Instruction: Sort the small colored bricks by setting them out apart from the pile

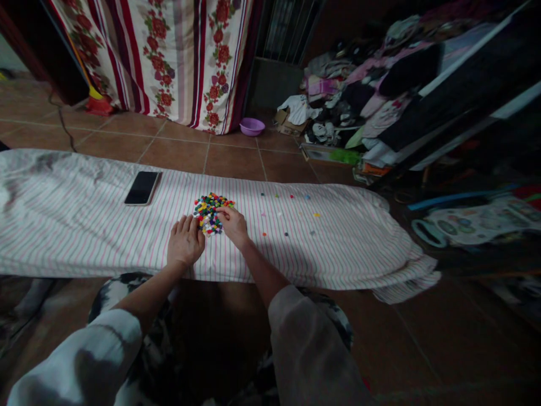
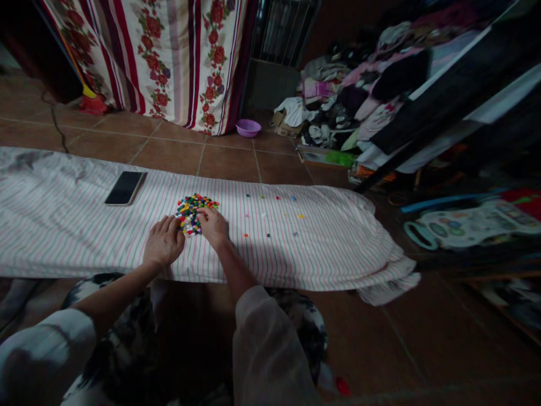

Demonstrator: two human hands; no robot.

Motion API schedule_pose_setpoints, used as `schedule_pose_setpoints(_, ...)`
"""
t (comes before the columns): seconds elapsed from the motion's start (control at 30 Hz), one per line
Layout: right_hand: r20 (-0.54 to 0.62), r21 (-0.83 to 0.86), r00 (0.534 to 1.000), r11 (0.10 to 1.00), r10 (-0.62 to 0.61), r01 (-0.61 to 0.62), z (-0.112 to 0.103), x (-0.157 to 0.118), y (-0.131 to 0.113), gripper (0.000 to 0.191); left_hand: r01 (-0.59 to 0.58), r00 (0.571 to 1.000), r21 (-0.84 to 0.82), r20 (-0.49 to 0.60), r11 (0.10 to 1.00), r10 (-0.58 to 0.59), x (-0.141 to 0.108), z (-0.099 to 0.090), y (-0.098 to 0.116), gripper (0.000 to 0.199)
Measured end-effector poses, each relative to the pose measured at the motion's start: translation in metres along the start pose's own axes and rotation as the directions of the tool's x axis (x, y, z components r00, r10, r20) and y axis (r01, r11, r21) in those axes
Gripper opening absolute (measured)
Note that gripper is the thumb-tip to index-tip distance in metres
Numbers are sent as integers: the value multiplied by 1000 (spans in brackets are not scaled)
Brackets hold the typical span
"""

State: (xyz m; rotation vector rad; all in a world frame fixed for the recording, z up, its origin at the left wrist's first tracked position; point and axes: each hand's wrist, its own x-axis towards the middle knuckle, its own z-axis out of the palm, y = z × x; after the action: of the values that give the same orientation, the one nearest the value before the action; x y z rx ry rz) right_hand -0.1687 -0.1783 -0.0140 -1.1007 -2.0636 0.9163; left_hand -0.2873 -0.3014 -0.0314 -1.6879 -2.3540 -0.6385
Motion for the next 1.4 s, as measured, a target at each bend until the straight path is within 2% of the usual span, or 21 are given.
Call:
schedule_pose_setpoints(0.23, 25, 230, 995, 968, 94, -97, -5, -8, 6, 20, -4, 1000, 5, 6, 1000, 3, 0, -1, 0, 46)
schedule_pose_setpoints(0.43, -14, 247, 989, 959, 149, -140, -15, -17, 8, 17, -11, 1000, 28, -13, 1000, 11, -1, -2, 0, 47)
schedule_pose_setpoints(0.67, -31, 239, 983, 956, 181, -168, -42, -28, 14, 15, -14, 1000, 12, -12, 1000, 14, -2, -4, 1, 46)
schedule_pose_setpoints(0.83, -112, 228, 972, 958, 204, -175, -68, -34, 30, 15, -18, 1000, 2, -23, 1000, 18, -2, -4, 0, 44)
schedule_pose_setpoints(1.03, -240, 236, 955, 964, 177, -120, -111, -45, 56, 18, -51, 999, 50, -7, 997, 51, -1, -5, 0, 46)
schedule_pose_setpoints(1.23, -364, 251, 900, 956, 239, -152, -158, -58, 85, 25, -47, 999, 57, 15, 997, 47, 0, -6, -1, 46)
schedule_pose_setpoints(1.4, -465, 266, 830, 943, 308, -201, -194, -68, 109, 27, -45, 999, 67, 7, 997, 45, -1, -7, 0, 46)
